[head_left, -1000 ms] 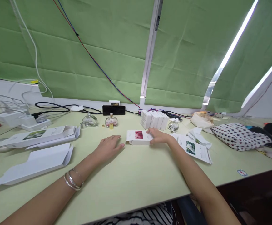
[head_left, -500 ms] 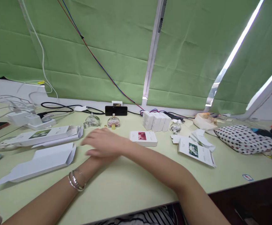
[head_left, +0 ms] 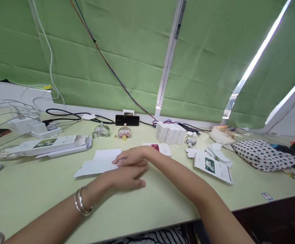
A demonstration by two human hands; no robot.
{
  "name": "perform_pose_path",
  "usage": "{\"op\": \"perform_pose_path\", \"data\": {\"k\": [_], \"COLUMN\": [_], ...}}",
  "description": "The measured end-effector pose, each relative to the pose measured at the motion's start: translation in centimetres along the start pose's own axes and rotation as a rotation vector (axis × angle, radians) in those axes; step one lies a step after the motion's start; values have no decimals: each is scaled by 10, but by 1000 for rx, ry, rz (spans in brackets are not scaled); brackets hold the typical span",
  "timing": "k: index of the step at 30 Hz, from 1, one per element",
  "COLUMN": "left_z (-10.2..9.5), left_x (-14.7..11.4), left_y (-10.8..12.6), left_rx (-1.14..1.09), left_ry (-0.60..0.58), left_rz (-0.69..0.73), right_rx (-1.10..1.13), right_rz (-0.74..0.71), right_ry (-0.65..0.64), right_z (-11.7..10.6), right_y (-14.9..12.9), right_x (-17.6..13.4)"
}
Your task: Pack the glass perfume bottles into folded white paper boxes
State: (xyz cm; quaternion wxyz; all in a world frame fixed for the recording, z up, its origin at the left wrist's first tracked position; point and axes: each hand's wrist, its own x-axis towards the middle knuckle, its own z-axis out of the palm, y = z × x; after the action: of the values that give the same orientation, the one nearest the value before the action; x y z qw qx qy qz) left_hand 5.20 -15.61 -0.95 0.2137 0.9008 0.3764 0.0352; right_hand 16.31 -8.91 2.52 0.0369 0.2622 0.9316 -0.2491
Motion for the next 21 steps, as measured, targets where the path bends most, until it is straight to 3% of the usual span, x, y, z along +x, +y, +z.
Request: {"op": "perform_pose_path", "data": {"k": [3, 5, 7, 9, 11, 13, 16, 18, 21], "left_z": [-14, -26, -36, -41, -42, -39, -33, -33, -40], "left_x": [-3, -4, -2, 2, 6, 9, 13, 14, 15], "left_y": [17, 18, 10, -5, -21, -35, -47, -50, -50], "left_rx": [-353, -616, -663, -536, -271, -52, 53, 56, 75], "left_ry": [-282, -341, -161, 153, 388, 434, 321, 371, 564], "left_rz": [185, 295, 306, 126, -102, -342, -574, -557, -396], "right_rx": [-25, -60, -111, -157, -170, -135, -59, -32, -53], "right_rz": [18, 31, 48, 65, 102, 162, 218, 184, 118], "right_ry": [75, 213, 360, 463, 515, 540, 596, 669, 890], "right_z": [9, 27, 47, 63, 73, 78, 80, 81, 79], "right_y": [17, 23, 26, 26, 25, 24, 25, 29, 34], "right_x": [-41, -61, -74, -79, -78, -74, -69, -67, -69]}}
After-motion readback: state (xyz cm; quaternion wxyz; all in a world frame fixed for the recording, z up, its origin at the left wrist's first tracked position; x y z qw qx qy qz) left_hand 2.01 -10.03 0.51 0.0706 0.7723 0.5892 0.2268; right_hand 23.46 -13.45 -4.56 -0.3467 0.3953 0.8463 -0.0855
